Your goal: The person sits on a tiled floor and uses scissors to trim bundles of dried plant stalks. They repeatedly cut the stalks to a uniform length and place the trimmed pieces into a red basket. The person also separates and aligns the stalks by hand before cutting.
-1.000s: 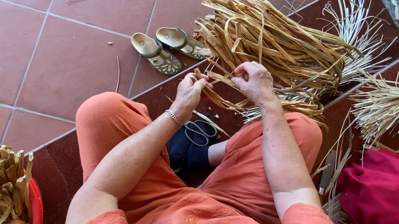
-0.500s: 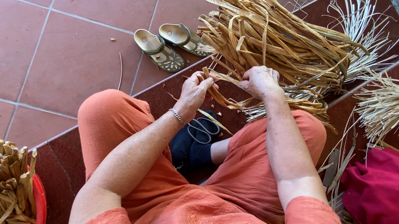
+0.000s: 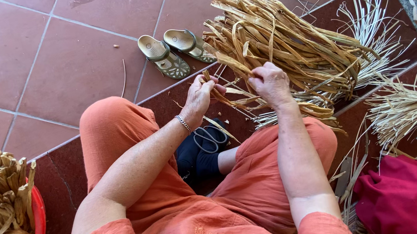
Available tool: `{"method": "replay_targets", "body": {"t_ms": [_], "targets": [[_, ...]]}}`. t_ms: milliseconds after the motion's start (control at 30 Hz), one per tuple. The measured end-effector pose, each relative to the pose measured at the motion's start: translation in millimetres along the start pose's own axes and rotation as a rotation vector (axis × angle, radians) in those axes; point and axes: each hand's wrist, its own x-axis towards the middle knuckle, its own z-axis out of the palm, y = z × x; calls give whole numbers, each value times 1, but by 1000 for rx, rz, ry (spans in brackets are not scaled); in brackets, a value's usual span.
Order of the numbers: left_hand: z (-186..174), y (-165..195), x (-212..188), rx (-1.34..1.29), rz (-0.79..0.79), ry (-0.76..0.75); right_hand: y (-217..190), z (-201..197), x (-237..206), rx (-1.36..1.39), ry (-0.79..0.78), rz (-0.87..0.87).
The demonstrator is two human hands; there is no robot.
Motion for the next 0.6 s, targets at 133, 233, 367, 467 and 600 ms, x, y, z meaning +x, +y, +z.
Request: {"method": "replay_targets", "body": {"t_ms": [133, 233, 367, 467, 600], "targets": [[1, 2, -2, -39, -2, -27, -20, 16, 12, -31, 66, -110], [0, 5, -5, -41, 20, -29, -29, 29, 18, -134, 159, -175], [-1, 5, -7, -12, 18, -2, -34, 34, 19, -182, 188, -129], [-3, 2, -2, 11, 31, 37, -33, 27, 15, -101, 228, -123], [-5, -6, 11, -115, 135, 49, -36, 7, -3, 21, 201, -186]]}}
